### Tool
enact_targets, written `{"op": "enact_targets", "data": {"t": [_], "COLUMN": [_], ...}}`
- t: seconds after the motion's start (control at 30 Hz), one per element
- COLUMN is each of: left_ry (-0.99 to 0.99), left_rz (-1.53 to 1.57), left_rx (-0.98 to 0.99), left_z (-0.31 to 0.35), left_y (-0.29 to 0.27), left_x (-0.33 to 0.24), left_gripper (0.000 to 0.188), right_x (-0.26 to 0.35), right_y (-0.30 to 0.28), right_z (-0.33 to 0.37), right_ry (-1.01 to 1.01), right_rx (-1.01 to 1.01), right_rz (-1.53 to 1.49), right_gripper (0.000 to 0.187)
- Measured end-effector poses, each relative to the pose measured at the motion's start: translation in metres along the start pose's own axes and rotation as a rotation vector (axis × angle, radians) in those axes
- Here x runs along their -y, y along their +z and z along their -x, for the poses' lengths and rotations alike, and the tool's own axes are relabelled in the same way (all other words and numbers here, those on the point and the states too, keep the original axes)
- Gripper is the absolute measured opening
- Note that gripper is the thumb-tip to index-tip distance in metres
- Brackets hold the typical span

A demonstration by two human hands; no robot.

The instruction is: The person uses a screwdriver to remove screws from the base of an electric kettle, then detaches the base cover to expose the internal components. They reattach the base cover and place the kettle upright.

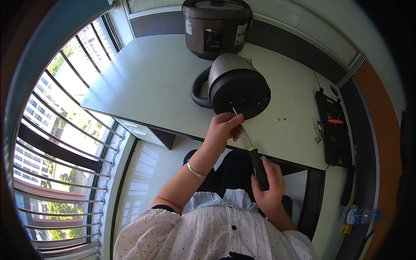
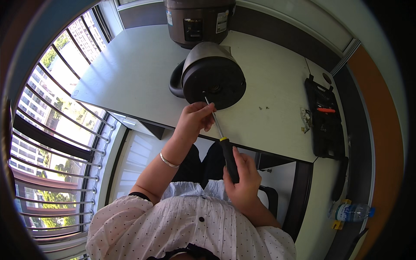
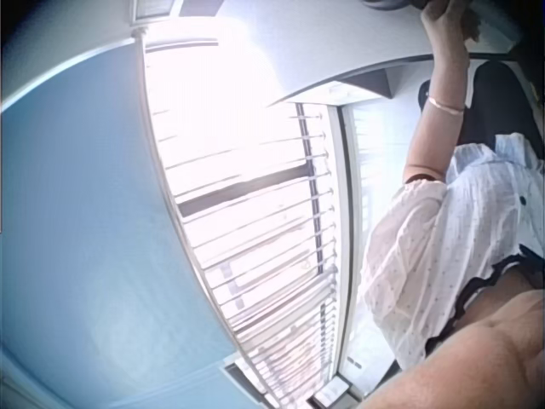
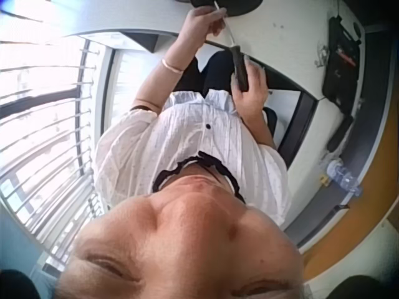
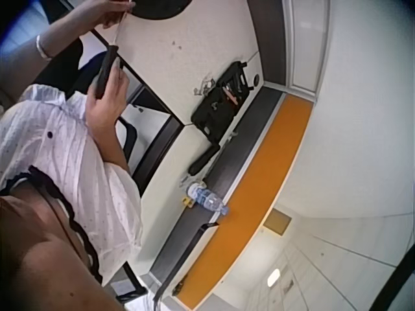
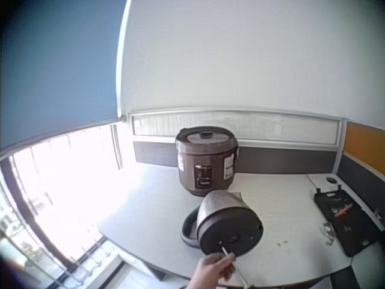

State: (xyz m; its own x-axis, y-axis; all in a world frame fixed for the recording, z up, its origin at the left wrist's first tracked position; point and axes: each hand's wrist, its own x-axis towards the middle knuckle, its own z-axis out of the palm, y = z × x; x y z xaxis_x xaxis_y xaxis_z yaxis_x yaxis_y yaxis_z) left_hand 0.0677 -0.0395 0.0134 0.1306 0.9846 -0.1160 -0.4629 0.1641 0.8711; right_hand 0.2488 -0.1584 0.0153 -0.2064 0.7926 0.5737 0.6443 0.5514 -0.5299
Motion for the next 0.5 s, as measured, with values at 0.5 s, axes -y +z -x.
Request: {"op": "enact_targets", "data": {"t": [0.5], "left_ry": [-0.030], "left_rz": [0.081], "left_rx": [0.086], "left_z": [0.0005], "left_y": [-0.0044], "left_x": [0.0024], "left_gripper": [0.024], "right_x": [0.0008], "right_y": [-0.0001], "right_z": [0.0035], "right_ry": [0.256], "right_rx": [0.163], "right_rz": [-0.425], "right_gripper": [0.058]}}
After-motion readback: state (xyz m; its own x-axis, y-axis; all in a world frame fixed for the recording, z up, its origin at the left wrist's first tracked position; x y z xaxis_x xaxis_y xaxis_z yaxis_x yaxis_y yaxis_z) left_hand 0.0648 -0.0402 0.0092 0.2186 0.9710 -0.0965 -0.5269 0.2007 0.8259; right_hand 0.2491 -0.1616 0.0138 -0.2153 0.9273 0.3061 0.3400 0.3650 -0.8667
